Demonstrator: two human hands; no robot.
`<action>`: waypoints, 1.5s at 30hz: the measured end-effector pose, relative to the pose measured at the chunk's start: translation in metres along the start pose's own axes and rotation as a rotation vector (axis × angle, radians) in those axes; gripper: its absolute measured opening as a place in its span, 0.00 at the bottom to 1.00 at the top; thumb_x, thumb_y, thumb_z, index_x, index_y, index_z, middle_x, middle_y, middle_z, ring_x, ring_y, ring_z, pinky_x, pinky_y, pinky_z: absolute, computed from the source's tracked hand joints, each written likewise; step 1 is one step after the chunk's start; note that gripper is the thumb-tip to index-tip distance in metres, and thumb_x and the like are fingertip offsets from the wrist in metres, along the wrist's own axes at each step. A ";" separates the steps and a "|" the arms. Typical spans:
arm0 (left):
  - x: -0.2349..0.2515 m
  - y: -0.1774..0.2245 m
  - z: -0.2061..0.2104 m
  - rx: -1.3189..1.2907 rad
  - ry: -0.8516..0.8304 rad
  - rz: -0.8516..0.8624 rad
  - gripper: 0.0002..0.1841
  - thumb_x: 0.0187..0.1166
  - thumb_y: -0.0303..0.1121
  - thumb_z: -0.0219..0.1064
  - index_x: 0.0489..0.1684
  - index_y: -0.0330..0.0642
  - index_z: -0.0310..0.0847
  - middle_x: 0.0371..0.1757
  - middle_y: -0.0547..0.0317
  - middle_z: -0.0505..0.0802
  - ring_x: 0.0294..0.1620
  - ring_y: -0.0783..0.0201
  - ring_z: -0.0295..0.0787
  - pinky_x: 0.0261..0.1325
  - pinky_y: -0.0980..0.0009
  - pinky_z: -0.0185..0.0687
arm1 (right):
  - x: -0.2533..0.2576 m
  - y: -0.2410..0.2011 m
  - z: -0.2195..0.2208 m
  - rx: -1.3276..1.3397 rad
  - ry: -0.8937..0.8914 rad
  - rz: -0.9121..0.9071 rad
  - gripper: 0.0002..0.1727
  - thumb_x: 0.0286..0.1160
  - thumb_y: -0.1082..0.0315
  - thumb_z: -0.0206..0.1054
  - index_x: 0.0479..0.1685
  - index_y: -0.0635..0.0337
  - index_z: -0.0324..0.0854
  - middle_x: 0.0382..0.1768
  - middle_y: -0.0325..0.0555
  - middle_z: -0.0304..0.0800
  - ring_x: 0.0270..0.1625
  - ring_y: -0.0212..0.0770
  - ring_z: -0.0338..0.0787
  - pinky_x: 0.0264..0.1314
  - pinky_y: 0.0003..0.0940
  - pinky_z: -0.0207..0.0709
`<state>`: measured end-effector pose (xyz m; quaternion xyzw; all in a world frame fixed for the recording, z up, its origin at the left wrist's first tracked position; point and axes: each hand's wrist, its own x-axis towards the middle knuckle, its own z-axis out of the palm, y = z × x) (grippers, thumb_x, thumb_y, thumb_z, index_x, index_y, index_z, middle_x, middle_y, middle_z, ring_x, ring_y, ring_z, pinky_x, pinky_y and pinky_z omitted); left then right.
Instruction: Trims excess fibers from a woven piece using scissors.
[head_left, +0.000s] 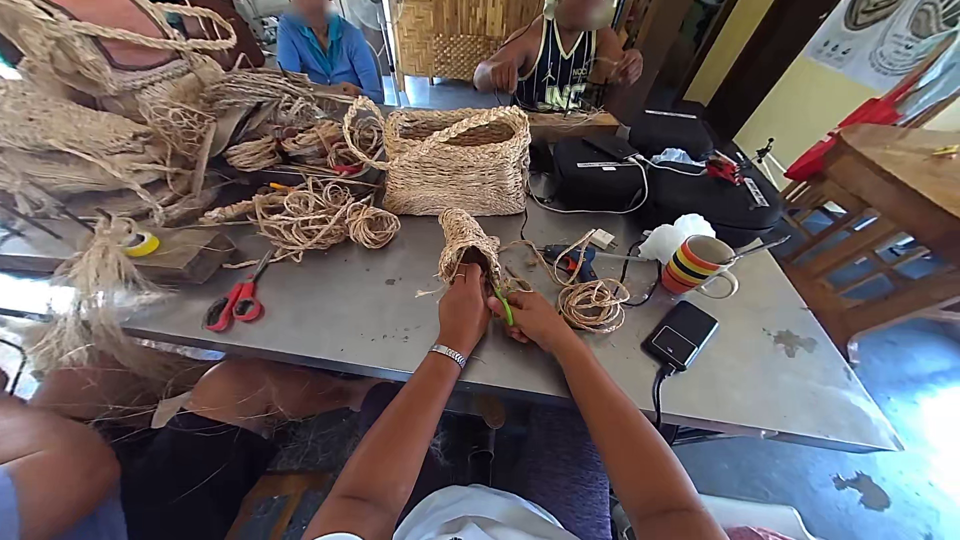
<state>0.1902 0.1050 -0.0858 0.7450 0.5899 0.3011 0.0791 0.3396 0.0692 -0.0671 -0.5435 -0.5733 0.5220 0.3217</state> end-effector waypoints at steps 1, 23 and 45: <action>-0.001 -0.001 0.000 -0.026 0.008 -0.004 0.14 0.91 0.35 0.53 0.60 0.35 0.77 0.65 0.38 0.85 0.53 0.40 0.91 0.50 0.44 0.88 | -0.002 -0.001 -0.001 -0.001 -0.027 0.001 0.21 0.89 0.51 0.62 0.47 0.63 0.83 0.19 0.36 0.78 0.19 0.28 0.78 0.25 0.22 0.74; 0.009 -0.007 -0.001 0.041 -0.031 -0.054 0.15 0.89 0.38 0.57 0.63 0.46 0.86 0.75 0.43 0.80 0.45 0.42 0.92 0.42 0.44 0.88 | -0.038 0.013 -0.024 0.254 -0.252 -0.041 0.26 0.93 0.47 0.48 0.48 0.60 0.81 0.19 0.34 0.83 0.22 0.30 0.87 0.29 0.26 0.85; 0.016 -0.027 -0.003 -0.780 -0.109 -0.299 0.21 0.93 0.46 0.54 0.70 0.37 0.74 0.46 0.43 0.90 0.27 0.55 0.90 0.35 0.56 0.91 | -0.034 0.021 -0.016 0.308 -0.333 -0.192 0.27 0.88 0.41 0.53 0.49 0.59 0.82 0.20 0.34 0.85 0.22 0.30 0.87 0.27 0.25 0.83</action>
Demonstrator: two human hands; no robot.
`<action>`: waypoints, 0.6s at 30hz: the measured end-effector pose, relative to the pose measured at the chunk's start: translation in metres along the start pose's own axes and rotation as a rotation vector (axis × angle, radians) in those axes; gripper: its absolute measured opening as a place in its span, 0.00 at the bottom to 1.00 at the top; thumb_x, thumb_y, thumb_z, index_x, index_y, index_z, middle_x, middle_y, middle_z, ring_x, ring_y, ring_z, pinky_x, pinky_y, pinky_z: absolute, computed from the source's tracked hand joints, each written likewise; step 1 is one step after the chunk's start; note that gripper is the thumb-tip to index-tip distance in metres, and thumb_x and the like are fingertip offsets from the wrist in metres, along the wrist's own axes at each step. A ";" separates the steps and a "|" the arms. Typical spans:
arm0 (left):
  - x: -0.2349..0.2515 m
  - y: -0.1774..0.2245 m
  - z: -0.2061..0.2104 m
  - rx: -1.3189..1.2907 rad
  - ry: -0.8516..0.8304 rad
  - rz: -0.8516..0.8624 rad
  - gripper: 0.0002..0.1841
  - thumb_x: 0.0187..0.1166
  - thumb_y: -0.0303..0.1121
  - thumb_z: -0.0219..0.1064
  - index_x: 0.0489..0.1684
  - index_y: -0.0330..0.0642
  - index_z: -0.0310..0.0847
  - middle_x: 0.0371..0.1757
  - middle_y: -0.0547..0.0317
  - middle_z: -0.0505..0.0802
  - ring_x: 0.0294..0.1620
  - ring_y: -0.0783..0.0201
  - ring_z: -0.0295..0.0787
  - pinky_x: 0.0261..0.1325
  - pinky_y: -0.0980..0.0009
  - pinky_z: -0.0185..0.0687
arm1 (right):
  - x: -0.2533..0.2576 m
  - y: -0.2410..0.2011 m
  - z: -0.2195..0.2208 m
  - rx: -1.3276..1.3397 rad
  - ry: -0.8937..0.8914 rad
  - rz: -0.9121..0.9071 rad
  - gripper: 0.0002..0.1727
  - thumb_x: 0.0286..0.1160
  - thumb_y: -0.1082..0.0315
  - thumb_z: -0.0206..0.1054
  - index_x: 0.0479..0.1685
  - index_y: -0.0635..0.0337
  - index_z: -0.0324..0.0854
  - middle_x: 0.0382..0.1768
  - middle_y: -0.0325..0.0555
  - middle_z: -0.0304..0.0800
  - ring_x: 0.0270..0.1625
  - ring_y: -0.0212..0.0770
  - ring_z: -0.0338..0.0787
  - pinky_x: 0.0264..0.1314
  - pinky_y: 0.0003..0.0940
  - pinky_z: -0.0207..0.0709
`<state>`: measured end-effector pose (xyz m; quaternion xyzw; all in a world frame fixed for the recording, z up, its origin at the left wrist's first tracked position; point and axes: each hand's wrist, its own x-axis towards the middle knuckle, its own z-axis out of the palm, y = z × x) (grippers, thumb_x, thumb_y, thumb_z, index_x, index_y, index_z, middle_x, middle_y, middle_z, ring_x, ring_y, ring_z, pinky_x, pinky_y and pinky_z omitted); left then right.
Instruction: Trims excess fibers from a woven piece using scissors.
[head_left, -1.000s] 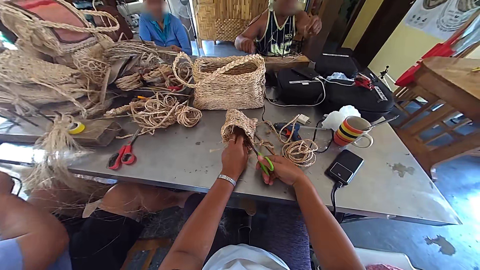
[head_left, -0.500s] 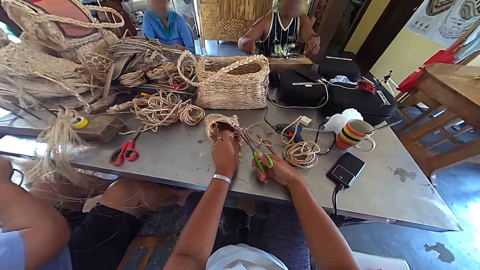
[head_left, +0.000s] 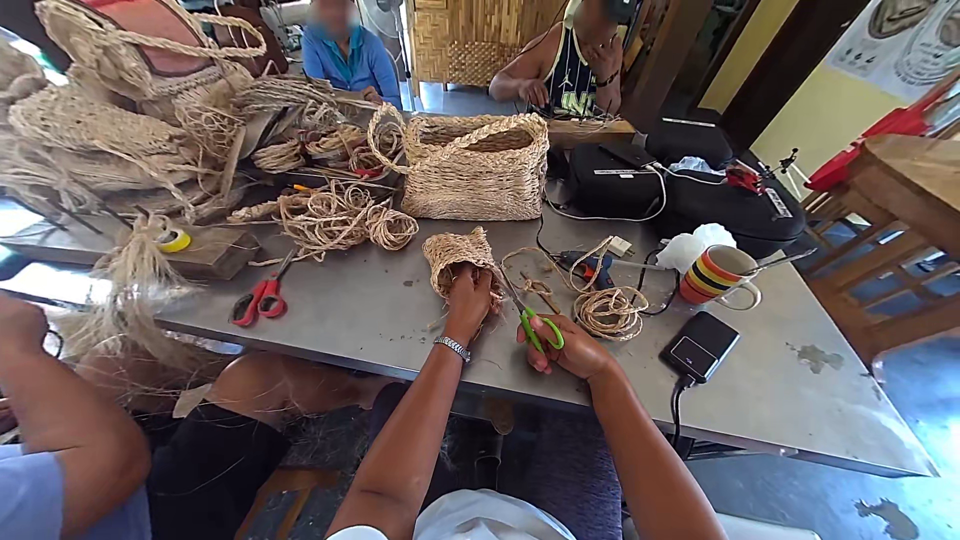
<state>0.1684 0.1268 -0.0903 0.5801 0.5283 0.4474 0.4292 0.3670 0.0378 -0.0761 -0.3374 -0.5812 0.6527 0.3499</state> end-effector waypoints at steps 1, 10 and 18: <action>0.000 -0.002 -0.002 0.021 0.013 0.021 0.21 0.92 0.46 0.55 0.69 0.38 0.74 0.47 0.44 0.90 0.28 0.56 0.89 0.35 0.57 0.90 | 0.000 0.001 0.000 0.005 0.015 -0.008 0.27 0.88 0.41 0.54 0.49 0.59 0.82 0.20 0.34 0.85 0.22 0.30 0.87 0.28 0.25 0.83; -0.012 0.032 -0.019 0.683 0.052 0.281 0.14 0.86 0.30 0.60 0.60 0.29 0.80 0.61 0.31 0.86 0.61 0.34 0.86 0.63 0.38 0.81 | -0.002 0.001 0.002 -0.019 0.001 -0.021 0.29 0.87 0.40 0.55 0.48 0.59 0.84 0.19 0.34 0.85 0.20 0.29 0.86 0.25 0.24 0.82; -0.018 0.021 -0.002 0.822 -0.038 0.301 0.17 0.84 0.29 0.59 0.66 0.30 0.79 0.61 0.32 0.87 0.62 0.36 0.87 0.63 0.43 0.83 | -0.002 0.000 0.000 -0.044 -0.023 0.018 0.29 0.86 0.40 0.56 0.48 0.59 0.85 0.17 0.33 0.84 0.19 0.29 0.85 0.23 0.24 0.81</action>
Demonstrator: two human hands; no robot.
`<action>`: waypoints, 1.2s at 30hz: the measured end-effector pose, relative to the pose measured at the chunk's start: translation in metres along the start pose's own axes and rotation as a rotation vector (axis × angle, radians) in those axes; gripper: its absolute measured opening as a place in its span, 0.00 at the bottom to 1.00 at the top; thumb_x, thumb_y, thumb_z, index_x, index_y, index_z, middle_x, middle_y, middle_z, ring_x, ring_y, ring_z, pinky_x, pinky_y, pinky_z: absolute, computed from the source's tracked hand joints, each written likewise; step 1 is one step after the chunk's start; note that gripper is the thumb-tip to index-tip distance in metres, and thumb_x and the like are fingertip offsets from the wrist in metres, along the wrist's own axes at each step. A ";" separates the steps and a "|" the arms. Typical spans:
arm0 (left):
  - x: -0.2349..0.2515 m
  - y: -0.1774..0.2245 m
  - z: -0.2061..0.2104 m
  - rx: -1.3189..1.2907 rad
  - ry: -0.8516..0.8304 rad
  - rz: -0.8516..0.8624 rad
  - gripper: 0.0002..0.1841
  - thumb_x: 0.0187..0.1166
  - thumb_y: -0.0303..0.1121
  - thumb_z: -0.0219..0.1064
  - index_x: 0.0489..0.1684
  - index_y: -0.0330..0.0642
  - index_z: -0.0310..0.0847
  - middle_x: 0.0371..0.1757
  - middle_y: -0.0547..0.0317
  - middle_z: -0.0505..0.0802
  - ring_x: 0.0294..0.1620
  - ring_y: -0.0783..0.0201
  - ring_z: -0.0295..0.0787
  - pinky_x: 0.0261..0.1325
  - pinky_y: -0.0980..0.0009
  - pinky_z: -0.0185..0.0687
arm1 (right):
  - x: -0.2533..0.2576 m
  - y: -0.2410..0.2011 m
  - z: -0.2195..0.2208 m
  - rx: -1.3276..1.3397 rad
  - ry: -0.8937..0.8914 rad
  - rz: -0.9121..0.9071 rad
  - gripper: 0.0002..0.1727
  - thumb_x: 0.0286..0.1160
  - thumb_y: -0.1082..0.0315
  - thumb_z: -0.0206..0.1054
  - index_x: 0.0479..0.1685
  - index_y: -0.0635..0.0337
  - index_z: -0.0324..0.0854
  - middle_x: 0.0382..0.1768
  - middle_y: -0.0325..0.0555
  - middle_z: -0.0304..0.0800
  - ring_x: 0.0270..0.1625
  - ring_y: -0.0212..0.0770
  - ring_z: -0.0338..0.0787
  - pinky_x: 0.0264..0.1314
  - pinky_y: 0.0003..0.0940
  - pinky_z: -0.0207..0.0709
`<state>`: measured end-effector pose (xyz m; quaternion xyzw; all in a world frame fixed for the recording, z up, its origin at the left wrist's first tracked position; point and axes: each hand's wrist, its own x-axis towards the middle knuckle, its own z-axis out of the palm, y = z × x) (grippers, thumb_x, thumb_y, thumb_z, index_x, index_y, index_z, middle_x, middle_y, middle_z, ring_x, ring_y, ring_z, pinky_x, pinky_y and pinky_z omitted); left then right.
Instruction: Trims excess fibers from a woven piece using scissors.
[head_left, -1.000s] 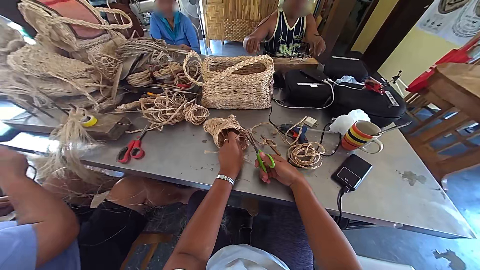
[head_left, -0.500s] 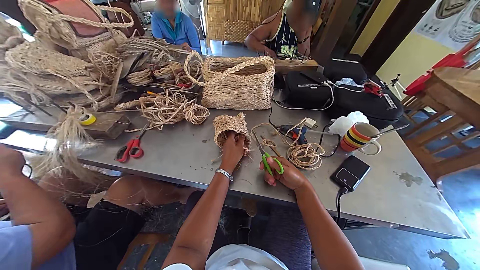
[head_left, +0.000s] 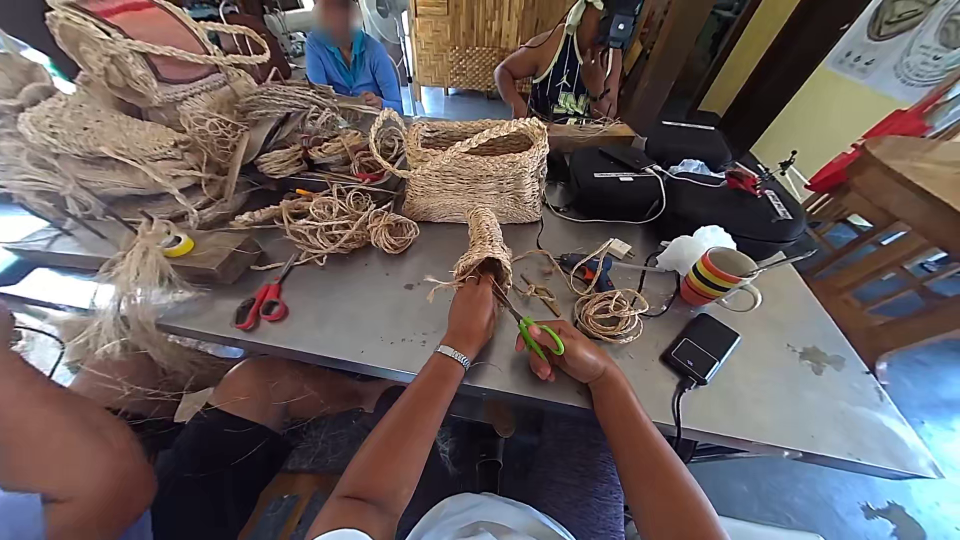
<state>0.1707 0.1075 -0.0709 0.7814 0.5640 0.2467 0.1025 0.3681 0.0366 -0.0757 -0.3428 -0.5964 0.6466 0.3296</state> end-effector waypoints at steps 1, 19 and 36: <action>-0.001 -0.002 0.001 -0.030 0.015 -0.007 0.16 0.84 0.29 0.59 0.65 0.29 0.80 0.60 0.32 0.87 0.62 0.37 0.87 0.64 0.44 0.83 | 0.000 0.000 0.000 0.001 -0.002 0.002 0.28 0.86 0.40 0.56 0.47 0.58 0.85 0.17 0.33 0.84 0.19 0.29 0.85 0.23 0.24 0.81; -0.005 -0.007 0.006 -0.062 0.092 -0.171 0.16 0.91 0.37 0.53 0.66 0.45 0.80 0.52 0.41 0.92 0.49 0.39 0.91 0.47 0.38 0.83 | 0.005 -0.003 0.003 0.133 0.167 0.077 0.29 0.96 0.50 0.41 0.49 0.63 0.82 0.16 0.36 0.82 0.19 0.31 0.86 0.25 0.25 0.84; -0.004 -0.012 0.011 -0.113 0.134 -0.191 0.17 0.91 0.40 0.54 0.70 0.43 0.77 0.54 0.41 0.91 0.52 0.39 0.91 0.51 0.39 0.84 | 0.023 -0.011 0.002 0.105 0.008 0.281 0.31 0.93 0.41 0.43 0.46 0.59 0.81 0.19 0.35 0.82 0.22 0.31 0.87 0.30 0.25 0.85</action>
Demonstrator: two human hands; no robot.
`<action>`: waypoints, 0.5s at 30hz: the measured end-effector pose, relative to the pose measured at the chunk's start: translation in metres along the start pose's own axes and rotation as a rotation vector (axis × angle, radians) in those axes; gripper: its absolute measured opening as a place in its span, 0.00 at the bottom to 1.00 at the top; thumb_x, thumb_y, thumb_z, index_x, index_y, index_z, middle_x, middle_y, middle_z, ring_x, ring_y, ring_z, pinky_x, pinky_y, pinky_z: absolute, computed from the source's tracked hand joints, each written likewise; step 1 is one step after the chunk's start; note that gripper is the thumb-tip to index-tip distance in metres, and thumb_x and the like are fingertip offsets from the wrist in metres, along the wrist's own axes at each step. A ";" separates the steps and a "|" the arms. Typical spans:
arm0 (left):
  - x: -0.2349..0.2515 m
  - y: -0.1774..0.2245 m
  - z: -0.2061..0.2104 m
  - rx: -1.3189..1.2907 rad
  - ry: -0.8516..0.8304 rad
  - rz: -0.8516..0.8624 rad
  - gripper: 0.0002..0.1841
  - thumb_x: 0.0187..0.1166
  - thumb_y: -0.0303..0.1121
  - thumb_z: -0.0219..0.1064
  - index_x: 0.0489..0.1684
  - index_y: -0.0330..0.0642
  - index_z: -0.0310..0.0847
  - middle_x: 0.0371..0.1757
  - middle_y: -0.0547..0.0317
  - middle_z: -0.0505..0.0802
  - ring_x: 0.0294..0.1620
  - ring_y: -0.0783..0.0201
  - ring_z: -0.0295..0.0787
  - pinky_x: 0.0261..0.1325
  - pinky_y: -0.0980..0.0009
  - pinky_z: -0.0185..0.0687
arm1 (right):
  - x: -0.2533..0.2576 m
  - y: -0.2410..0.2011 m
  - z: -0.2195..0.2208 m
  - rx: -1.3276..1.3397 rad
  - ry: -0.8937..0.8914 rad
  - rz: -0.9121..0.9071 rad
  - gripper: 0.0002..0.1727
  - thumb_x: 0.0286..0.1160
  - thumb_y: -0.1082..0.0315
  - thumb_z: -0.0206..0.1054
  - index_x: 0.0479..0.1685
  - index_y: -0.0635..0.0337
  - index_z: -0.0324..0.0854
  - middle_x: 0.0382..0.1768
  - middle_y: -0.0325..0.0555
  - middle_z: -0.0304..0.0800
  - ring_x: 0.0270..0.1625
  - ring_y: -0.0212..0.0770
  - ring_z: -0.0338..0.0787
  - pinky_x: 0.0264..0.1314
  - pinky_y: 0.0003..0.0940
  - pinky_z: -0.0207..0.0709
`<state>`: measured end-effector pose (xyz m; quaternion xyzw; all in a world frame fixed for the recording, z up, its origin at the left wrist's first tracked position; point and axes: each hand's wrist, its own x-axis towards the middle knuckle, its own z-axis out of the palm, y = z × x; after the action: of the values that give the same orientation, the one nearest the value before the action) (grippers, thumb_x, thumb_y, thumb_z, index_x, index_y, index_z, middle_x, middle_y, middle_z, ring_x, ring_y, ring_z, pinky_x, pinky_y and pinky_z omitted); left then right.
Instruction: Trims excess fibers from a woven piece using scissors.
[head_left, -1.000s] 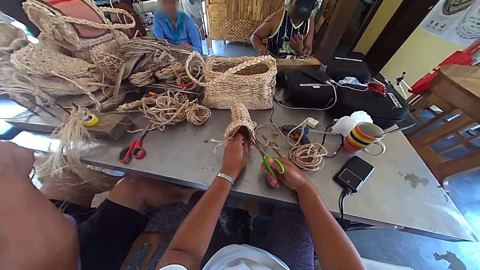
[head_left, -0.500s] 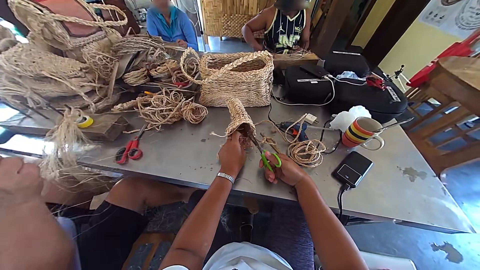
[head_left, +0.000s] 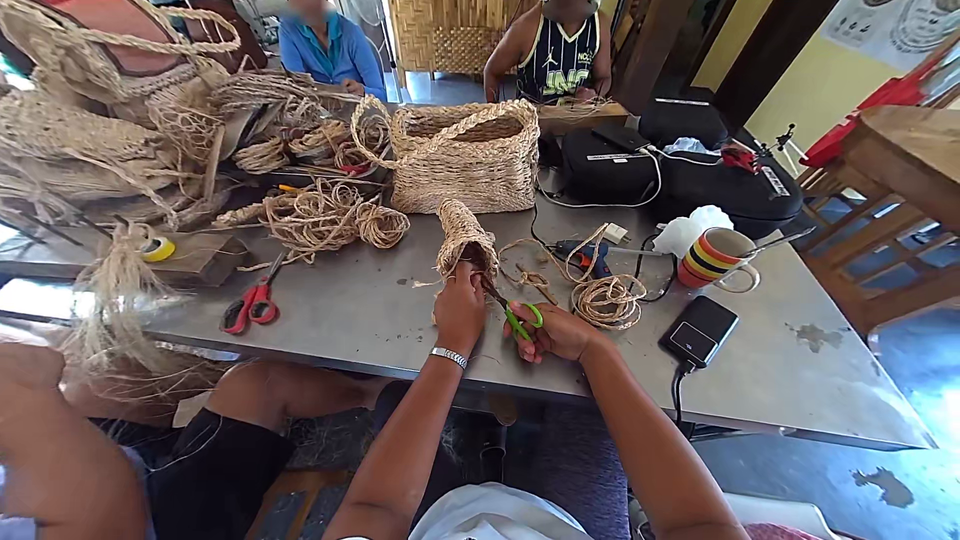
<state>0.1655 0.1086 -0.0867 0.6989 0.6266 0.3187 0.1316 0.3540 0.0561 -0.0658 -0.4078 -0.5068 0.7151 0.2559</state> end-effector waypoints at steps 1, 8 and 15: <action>0.000 0.000 0.000 0.001 0.006 -0.001 0.17 0.91 0.40 0.54 0.70 0.44 0.77 0.54 0.41 0.91 0.52 0.40 0.91 0.51 0.39 0.84 | 0.001 0.000 0.001 0.008 -0.006 -0.007 0.31 0.93 0.41 0.43 0.47 0.58 0.81 0.19 0.35 0.83 0.23 0.31 0.88 0.31 0.25 0.85; -0.001 -0.002 0.000 -0.080 0.018 -0.005 0.16 0.91 0.39 0.54 0.63 0.39 0.78 0.46 0.39 0.91 0.50 0.39 0.91 0.51 0.39 0.84 | 0.012 -0.001 0.016 0.007 0.067 -0.043 0.31 0.95 0.42 0.40 0.47 0.59 0.79 0.21 0.37 0.83 0.26 0.33 0.89 0.35 0.27 0.86; -0.004 0.002 0.001 -0.101 0.005 -0.017 0.15 0.92 0.40 0.54 0.61 0.40 0.78 0.46 0.42 0.91 0.49 0.42 0.91 0.50 0.41 0.84 | 0.023 -0.011 0.023 -0.093 0.198 -0.011 0.32 0.94 0.42 0.45 0.46 0.63 0.80 0.18 0.38 0.82 0.22 0.33 0.87 0.29 0.26 0.83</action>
<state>0.1678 0.1048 -0.0872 0.6852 0.6160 0.3506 0.1678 0.3216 0.0664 -0.0592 -0.4852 -0.5137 0.6457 0.2895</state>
